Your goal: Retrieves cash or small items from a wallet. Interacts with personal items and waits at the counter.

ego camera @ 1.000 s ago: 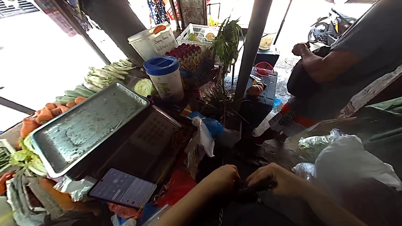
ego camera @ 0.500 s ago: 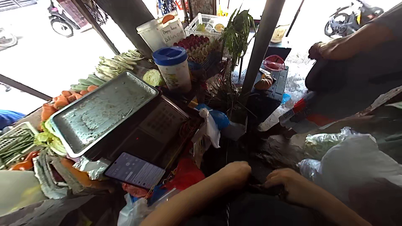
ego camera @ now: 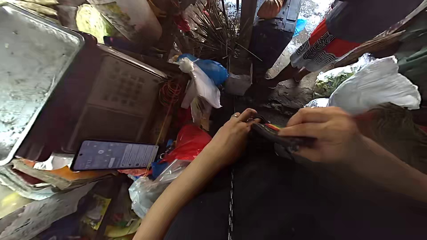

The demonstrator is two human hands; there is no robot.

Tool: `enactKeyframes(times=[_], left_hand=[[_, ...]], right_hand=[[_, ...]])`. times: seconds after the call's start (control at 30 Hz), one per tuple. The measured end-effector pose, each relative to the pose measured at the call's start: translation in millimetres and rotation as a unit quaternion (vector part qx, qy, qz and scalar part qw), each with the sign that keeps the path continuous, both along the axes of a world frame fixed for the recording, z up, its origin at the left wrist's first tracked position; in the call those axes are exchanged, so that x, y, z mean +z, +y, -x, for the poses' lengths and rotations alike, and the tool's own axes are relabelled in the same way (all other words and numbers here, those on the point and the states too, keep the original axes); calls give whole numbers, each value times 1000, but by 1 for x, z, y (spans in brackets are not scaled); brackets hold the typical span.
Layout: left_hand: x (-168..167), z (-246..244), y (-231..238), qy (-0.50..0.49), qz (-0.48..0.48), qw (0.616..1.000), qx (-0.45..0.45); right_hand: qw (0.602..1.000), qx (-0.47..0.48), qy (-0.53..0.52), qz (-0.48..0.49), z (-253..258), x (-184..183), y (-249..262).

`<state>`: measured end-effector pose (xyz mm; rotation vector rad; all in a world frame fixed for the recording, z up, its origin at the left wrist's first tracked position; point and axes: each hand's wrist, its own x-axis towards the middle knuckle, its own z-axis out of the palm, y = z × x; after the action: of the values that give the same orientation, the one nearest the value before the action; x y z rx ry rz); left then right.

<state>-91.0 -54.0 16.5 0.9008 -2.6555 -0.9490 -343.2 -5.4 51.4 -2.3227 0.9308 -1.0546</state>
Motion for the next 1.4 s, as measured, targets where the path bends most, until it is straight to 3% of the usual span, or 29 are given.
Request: enactKeyframes(times=[0.2,0.4,0.47,0.53,0.6,0.7,0.77,0.83,0.87,1.0,1.1,1.2,1.23,1.33,1.4], left_hand=[[-4,-6,0,-12,-8,1000,8],[-2,-6,0,-27,-5,1000,13],[2,-6,-1,-40,-7,999,27],[6,-1,0,-45,-6,998,48],[10,6,5,-58,-18,996,66],[7,10,6,-115,-94,988,50],[7,9,5,-119,-116,985,48],[9,5,3,-113,-120,985,48],[12,3,2,-112,-122,985,49],[10,5,0,-114,-114,987,28],[4,0,-3,-113,-119,986,12],[8,-11,-9,-113,-122,986,25],[7,-12,-11,-105,-118,987,28],[-5,-3,-16,-54,-101,993,27],[-12,4,-19,-15,-111,993,23]], right_hand=[[997,45,36,-41,-24,-20,8],[992,115,-12,-58,-30,-24,-6],[995,95,23,-28,-34,-23,-8],[991,35,131,6,-37,-26,-6],[968,-39,246,2,-46,-41,-3],[937,-99,333,-43,-66,-63,1],[893,-79,414,-157,-70,-46,-2],[788,-14,507,-350,-81,-2,-18],[760,9,534,-370,-80,6,-24],[719,-17,593,-362,-98,8,-28],[784,-15,548,-293,-77,-27,-33],[855,8,426,-298,-43,-23,-57],[844,17,422,-329,-36,-19,-66],[755,68,454,-469,-45,-16,-76],[791,82,388,-466,-38,-43,-73]])
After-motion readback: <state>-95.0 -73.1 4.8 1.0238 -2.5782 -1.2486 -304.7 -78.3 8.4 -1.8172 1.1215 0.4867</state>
